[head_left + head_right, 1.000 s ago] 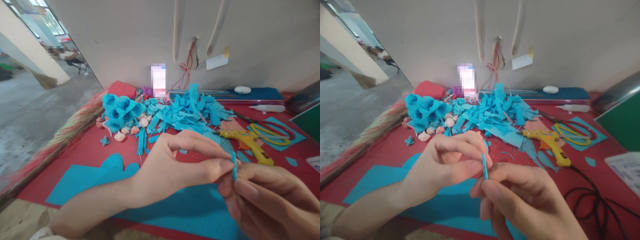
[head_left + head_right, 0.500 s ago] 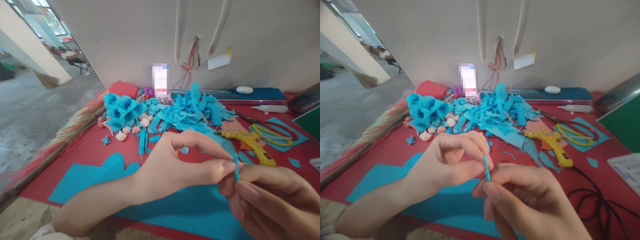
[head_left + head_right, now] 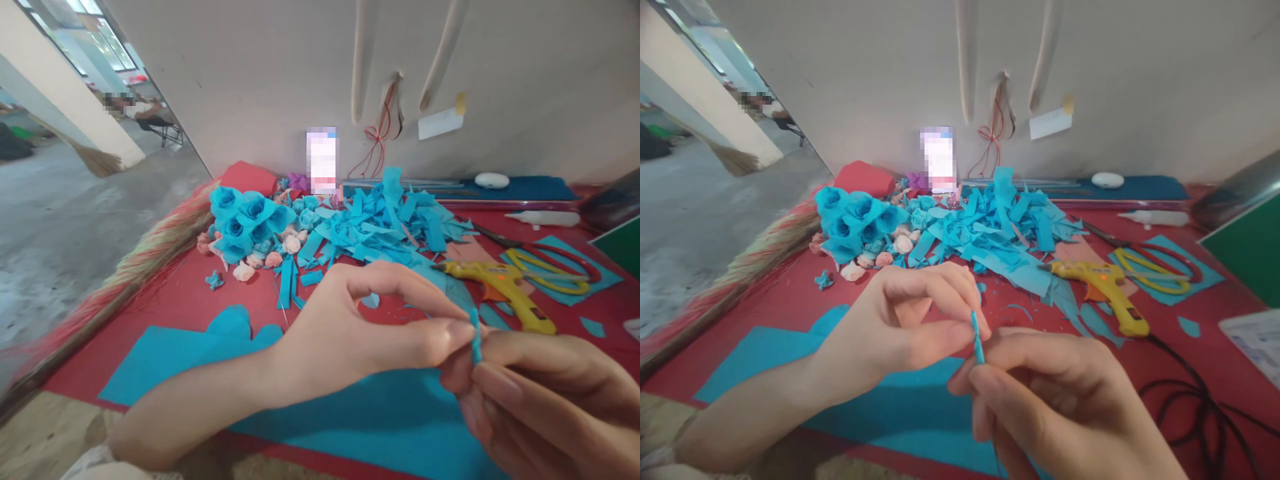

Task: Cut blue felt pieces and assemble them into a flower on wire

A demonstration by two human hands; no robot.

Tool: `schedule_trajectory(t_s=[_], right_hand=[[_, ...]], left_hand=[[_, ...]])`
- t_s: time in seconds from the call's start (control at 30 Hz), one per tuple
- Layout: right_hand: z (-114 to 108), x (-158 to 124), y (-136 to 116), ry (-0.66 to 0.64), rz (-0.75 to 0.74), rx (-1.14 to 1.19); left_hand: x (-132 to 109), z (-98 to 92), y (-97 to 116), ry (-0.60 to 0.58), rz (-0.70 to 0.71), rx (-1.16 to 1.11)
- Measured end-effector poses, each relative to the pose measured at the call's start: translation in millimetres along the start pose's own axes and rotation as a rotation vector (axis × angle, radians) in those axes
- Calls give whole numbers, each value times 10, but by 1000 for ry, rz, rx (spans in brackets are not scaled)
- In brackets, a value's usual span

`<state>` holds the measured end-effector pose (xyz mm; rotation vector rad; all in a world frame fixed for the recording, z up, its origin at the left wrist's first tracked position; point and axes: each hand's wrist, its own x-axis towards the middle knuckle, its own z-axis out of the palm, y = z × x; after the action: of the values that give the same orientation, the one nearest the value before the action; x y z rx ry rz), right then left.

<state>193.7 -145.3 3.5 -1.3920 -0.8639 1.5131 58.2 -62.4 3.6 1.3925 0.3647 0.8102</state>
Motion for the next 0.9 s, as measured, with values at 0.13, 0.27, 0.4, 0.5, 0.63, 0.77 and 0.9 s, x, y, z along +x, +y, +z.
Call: schedule_trajectory(t_s=[0.13, 0.27, 0.4, 0.5, 0.63, 0.77, 0.9], right_hand=[[1, 8, 3, -1, -37, 21], [25, 7, -2, 9, -56, 73], [28, -6, -7, -11, -59, 96], [20, -5, -7, -19, -63, 110], [7, 5, -7, -38, -63, 143], [2, 4, -4, -64, -76, 161], [-2, 3, 6, -63, -69, 158]], left_hand=[[0, 4, 1, 11, -35, 9], [-10, 8, 5, 1, -63, -23], [-14, 9, 4, -6, -85, -35], [-9, 10, -10, -15, -92, -64], [5, 18, -32, -13, -100, -115], [12, 30, -19, -6, -114, -150], [3, 34, -8, -5, -119, -174]])
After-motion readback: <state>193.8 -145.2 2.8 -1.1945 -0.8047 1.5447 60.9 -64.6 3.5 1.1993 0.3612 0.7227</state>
